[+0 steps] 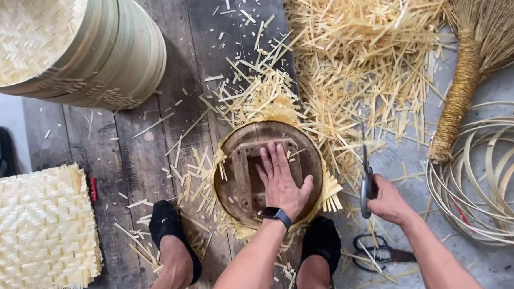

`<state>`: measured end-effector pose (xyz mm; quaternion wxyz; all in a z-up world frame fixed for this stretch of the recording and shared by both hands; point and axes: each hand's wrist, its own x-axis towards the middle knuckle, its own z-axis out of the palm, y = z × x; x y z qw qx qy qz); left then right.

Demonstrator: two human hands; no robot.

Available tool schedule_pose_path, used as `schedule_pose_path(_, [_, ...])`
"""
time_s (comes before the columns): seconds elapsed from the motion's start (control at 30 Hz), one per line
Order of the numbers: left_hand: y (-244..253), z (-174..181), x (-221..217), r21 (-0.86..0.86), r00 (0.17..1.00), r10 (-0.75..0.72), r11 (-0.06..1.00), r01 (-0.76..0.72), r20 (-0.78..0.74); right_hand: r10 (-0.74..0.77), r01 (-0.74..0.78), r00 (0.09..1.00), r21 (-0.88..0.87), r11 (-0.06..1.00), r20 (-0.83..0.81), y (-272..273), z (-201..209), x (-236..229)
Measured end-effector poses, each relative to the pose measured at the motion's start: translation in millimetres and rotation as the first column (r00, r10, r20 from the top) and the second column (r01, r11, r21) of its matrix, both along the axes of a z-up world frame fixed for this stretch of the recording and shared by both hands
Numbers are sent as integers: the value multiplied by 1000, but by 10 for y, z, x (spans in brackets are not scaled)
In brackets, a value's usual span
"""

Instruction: Assembling the woven base of a bamboo steamer by inserting a bamboo ring and trimming excess material with scissors.

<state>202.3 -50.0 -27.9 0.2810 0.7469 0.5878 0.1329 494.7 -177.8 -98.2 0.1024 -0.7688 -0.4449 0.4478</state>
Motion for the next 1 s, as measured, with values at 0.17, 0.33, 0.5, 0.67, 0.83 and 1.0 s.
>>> schedule_pose_path(0.17, [-12,24,-11,28,1000,-21,999,20,22,163,-167,910,-23,986,382,668,886,-422])
schedule_pose_path(0.33, [-1,62,-18,-35,1000,-18,999,18,5,351,-403,771,-19,915,532,1165,895,-644])
schedule_pose_path(0.5, [50,105,-11,-65,999,-28,997,29,25,361,-449,727,7,893,583,1003,271,-395])
schedule_pose_path(0.67, [-41,84,-80,-42,995,-97,994,99,34,398,-507,688,10,862,607,1054,436,-323])
schedule_pose_path(0.83, [-47,119,-97,-61,993,-111,992,113,41,108,-674,471,278,684,876,1364,431,-554])
schedule_pose_path(1.0, [69,160,-290,-123,950,-308,946,299,-57,413,-622,573,48,781,708,1061,260,-46])
